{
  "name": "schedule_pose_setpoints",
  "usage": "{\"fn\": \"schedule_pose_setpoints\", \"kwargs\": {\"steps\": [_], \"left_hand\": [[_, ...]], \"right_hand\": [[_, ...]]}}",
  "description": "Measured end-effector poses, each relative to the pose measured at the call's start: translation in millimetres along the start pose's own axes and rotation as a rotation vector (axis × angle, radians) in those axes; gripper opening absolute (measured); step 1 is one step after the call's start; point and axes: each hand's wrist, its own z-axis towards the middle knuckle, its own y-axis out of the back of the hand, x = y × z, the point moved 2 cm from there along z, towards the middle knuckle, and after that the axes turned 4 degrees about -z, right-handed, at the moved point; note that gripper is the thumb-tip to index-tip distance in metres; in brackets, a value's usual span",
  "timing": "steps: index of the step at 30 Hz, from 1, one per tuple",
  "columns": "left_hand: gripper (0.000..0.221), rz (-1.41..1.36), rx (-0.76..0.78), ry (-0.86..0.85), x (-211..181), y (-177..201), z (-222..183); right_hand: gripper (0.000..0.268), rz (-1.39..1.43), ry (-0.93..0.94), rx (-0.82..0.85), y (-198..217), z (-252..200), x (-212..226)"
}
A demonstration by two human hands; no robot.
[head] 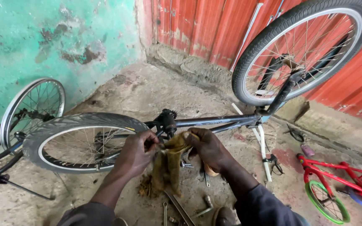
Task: Cleaning the bottom bracket spindle with a rag and attempting to install or adjust the crank arm on an upside-down bicycle.
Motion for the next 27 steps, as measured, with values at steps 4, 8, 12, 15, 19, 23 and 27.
{"fn": "schedule_pose_setpoints", "kwargs": {"steps": [4,8,12,15,19,23,27], "left_hand": [[0.01,-0.044,0.132,-0.047,-13.1,5.2,-0.2],[0.025,-0.336,0.668,-0.029,-20.7,-2.3,-9.6],[0.032,-0.284,0.445,0.074,-21.0,-4.7,-2.6],[0.017,-0.273,-0.017,-0.087,0.6,-6.8,15.8],[0.034,-0.585,0.235,-0.186,-5.4,-31.2,15.9],[0.024,-0.472,0.418,-0.121,4.6,-50.4,19.2],[0.017,-0.481,0.395,-0.09,-3.7,-46.2,16.6]], "right_hand": [[0.031,0.045,0.011,-0.121,3.2,0.7,2.0],[0.031,0.075,0.069,-0.13,12.6,15.6,-17.1],[0.032,0.214,0.024,-0.084,3.5,12.8,-11.8],[0.036,0.334,-0.035,-0.07,0.8,10.9,-11.8],[0.034,0.353,-0.024,-0.094,0.8,7.0,4.5],[0.035,0.405,-0.071,-0.088,6.6,4.8,3.1],[0.043,0.404,-0.118,-0.085,8.8,6.6,0.0]]}}
